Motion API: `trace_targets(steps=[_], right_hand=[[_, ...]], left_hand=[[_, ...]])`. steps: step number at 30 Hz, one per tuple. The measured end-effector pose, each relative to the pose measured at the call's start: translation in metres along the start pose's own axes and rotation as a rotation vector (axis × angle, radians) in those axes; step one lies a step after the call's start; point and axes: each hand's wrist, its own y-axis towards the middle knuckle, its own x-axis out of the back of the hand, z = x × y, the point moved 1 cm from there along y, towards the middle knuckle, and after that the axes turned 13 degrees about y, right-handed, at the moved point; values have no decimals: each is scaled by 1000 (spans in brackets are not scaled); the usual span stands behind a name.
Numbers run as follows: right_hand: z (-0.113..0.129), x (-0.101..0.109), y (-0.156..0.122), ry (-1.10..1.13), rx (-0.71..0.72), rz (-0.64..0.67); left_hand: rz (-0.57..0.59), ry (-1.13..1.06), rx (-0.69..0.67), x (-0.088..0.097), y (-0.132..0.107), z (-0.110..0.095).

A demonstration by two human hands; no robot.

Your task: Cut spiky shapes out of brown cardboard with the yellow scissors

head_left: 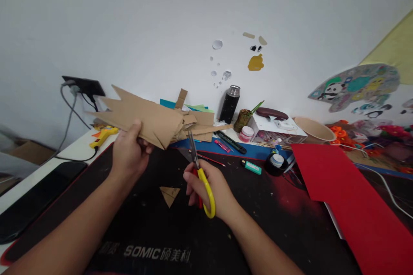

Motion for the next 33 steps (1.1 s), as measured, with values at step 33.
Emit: trace_targets(steps=[33], right_hand=[[21, 10, 2, 320, 148, -189]], left_hand=[[986, 437, 60, -12, -35, 33]])
